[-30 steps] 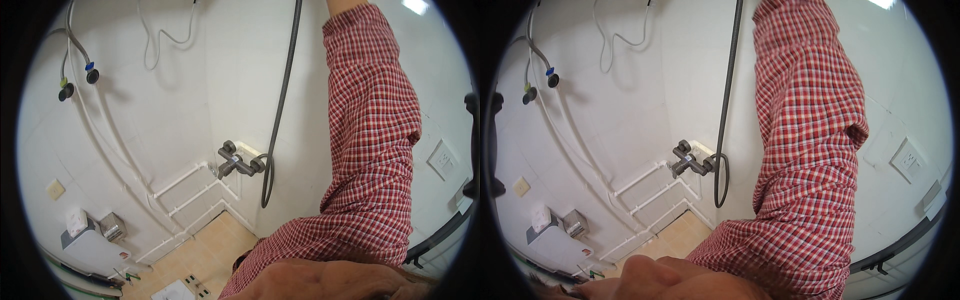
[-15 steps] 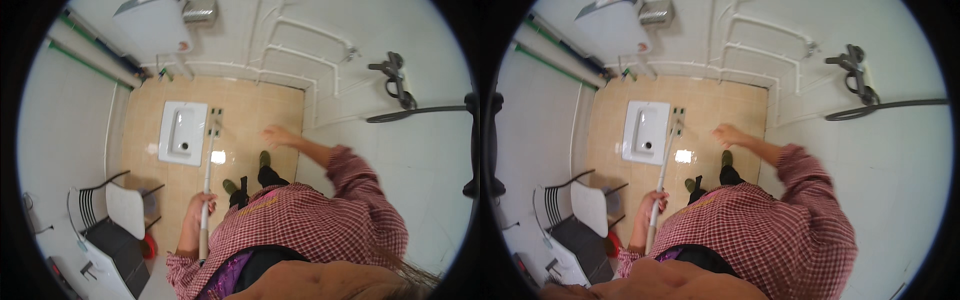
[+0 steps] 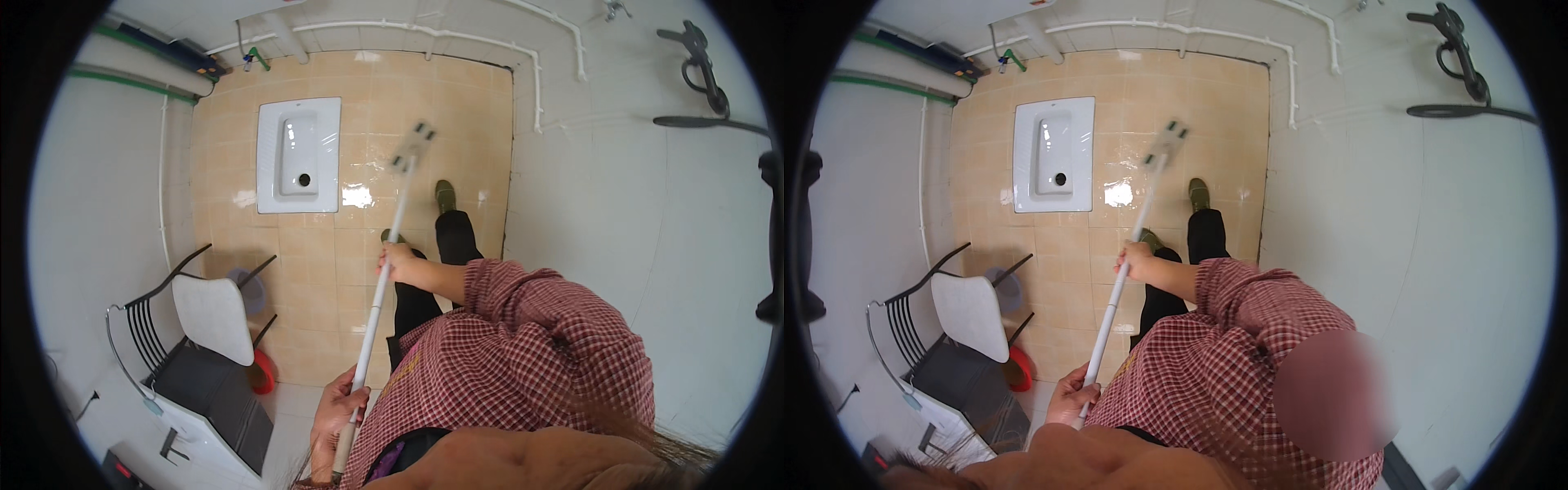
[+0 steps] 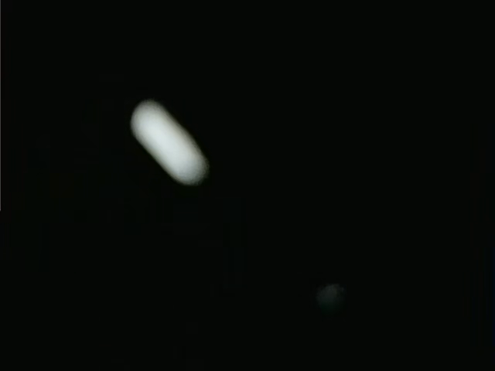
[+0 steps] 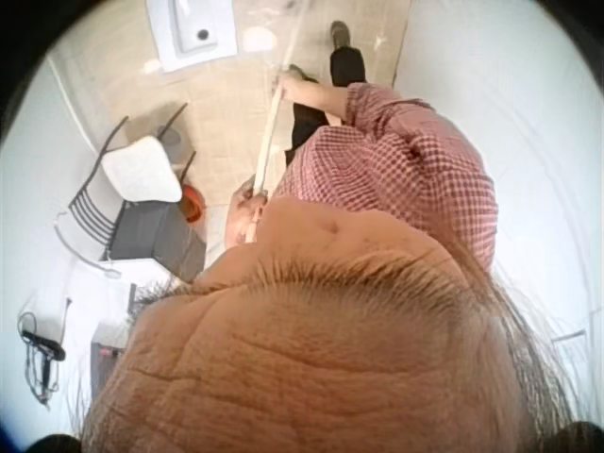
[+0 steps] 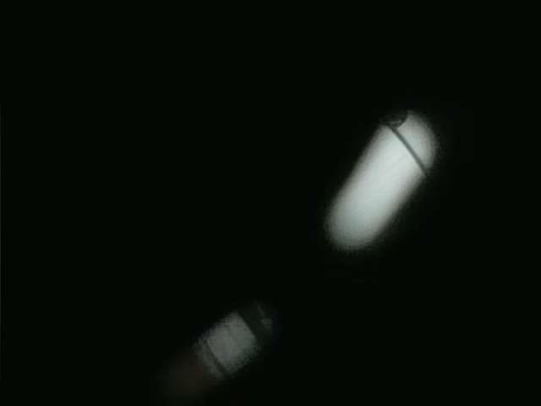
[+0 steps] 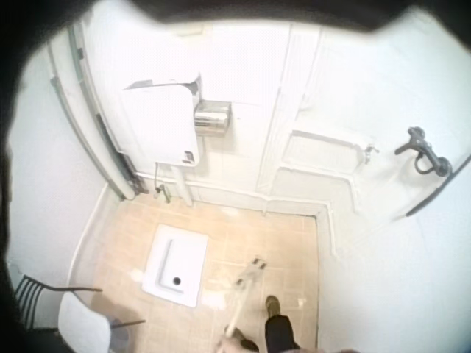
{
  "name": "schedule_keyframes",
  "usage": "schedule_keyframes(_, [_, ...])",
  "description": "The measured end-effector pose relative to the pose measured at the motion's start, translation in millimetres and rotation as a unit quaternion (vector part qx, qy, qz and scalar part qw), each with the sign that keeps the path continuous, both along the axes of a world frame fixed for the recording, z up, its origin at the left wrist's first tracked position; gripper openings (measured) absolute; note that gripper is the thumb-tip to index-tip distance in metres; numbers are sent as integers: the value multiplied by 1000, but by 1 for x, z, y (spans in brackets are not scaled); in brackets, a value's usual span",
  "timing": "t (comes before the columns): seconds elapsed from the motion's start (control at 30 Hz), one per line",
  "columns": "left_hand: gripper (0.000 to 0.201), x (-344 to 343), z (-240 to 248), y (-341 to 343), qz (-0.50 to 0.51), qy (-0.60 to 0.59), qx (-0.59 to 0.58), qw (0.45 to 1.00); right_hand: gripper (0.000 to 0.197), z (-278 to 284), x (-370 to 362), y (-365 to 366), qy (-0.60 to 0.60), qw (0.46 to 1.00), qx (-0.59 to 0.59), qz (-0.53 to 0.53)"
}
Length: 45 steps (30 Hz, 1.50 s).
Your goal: The person wets the bathroom floor with a handheld shower head, then mops the tiled floor using a flat mop. They move around the squat toilet and sink, covering the entire floor area before placing the mop against the wall and exiting the room.
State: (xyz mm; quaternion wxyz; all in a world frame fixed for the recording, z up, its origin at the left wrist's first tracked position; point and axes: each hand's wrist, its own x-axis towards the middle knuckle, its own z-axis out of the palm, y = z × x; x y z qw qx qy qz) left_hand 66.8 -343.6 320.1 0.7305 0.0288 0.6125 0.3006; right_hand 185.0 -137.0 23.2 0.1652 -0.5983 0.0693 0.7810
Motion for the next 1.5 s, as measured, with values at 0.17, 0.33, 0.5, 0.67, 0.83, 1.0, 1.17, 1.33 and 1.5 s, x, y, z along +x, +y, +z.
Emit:
schedule_keyframes(0.17, [48, -32, -11, 44, 9, -152, 67, 986, 10, -6, 83, 19, -139, 986, 34, -91])
schedule_keyframes(0.33, [49, -5, -29, 122, -140, -5, 392, 909, 13, -47, 164, 76, -205, 964, 76, -153])
schedule_keyframes(0.5, [52, 15, -30, 171, 97, -99, 488, 862, 10, -62, 135, 150, -206, 949, 53, -231])
schedule_keyframes(0.67, [50, 2, -2, 169, 192, -14, 506, 841, 17, -34, 37, 220, -134, 964, 173, -148])
schedule_keyframes(0.83, [51, -23, 45, 135, 242, 105, 515, 816, 6, 5, -85, 194, -50, 991, 108, -61])
schedule_keyframes(1.0, [48, -32, 56, 123, 99, 37, 611, 784, 4, 10, -37, 166, -40, 990, 73, -114])
schedule_keyframes(1.17, [49, 31, 3, 201, 257, -38, 536, 803, 10, -23, 128, 222, -120, 956, 183, -195])
schedule_keyframes(1.33, [49, 49, -33, 249, 258, -86, 536, 799, 7, -39, 168, 276, -135, 959, 163, -188])
schedule_keyframes(1.5, [50, -5, -7, 202, 380, -14, 482, 789, 18, -29, 37, 250, -242, 959, 115, -89])
